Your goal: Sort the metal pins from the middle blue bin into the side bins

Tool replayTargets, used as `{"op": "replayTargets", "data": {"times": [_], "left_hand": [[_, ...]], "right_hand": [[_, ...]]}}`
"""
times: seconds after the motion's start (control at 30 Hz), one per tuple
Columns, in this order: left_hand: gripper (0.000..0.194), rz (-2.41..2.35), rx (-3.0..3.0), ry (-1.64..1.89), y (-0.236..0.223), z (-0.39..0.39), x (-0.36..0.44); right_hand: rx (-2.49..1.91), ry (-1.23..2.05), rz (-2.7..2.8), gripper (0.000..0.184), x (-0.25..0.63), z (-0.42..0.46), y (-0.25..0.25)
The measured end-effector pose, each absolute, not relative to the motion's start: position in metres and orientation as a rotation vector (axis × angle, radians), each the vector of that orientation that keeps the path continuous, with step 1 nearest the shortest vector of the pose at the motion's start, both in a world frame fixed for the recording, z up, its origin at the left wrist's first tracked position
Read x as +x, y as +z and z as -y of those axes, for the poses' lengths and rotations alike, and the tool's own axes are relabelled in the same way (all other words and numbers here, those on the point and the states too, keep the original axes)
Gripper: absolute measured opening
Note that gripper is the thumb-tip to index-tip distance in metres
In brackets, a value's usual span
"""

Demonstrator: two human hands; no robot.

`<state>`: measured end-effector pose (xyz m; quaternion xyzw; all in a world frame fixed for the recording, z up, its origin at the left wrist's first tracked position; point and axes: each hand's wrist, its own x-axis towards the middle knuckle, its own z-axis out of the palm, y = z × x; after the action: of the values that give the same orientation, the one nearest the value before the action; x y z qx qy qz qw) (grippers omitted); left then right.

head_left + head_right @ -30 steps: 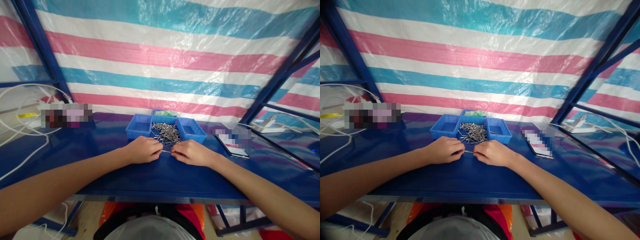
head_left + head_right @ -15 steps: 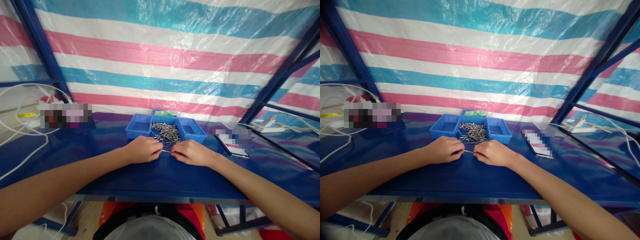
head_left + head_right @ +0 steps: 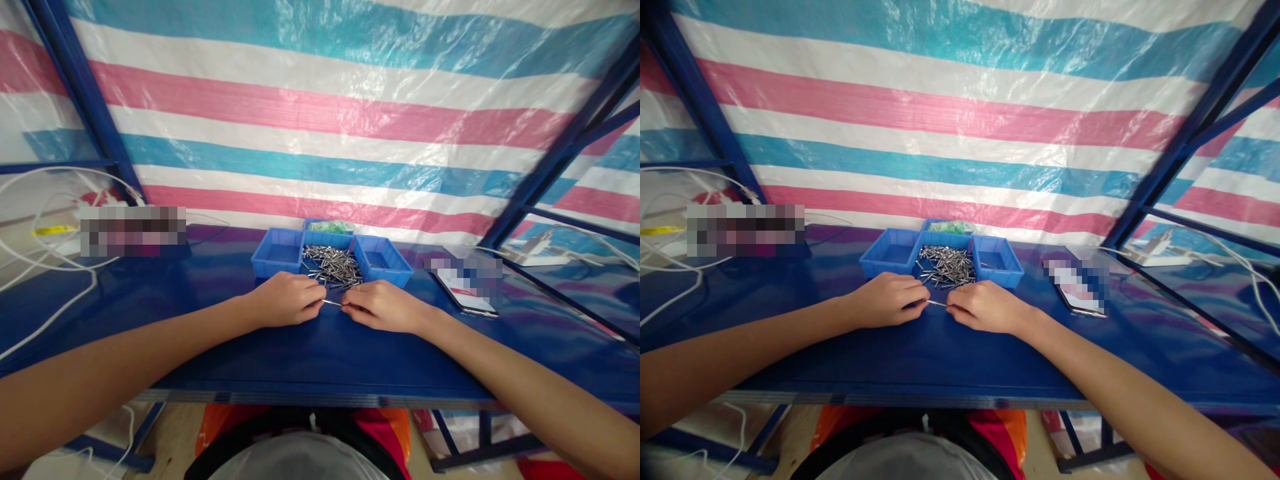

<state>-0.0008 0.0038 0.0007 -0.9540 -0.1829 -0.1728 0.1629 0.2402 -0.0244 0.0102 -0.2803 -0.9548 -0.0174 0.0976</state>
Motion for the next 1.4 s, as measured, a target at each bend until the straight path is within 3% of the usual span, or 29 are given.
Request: {"op": "replayTargets", "data": {"times": [0.4,1.4], "left_hand": [[0.03,0.234,-2.665,-0.521,0.0062,0.0027,-0.0001],[0.021,0.447,-2.673,-0.43,0.0012,-0.0033,-0.0015]], "right_hand": [[-0.832,-0.061,2.832,0.02,0.2381,0.0259,0.0118],[-0.816,-0.085,2.822,0.021,0.2411,0.0252,0.0102]]}}
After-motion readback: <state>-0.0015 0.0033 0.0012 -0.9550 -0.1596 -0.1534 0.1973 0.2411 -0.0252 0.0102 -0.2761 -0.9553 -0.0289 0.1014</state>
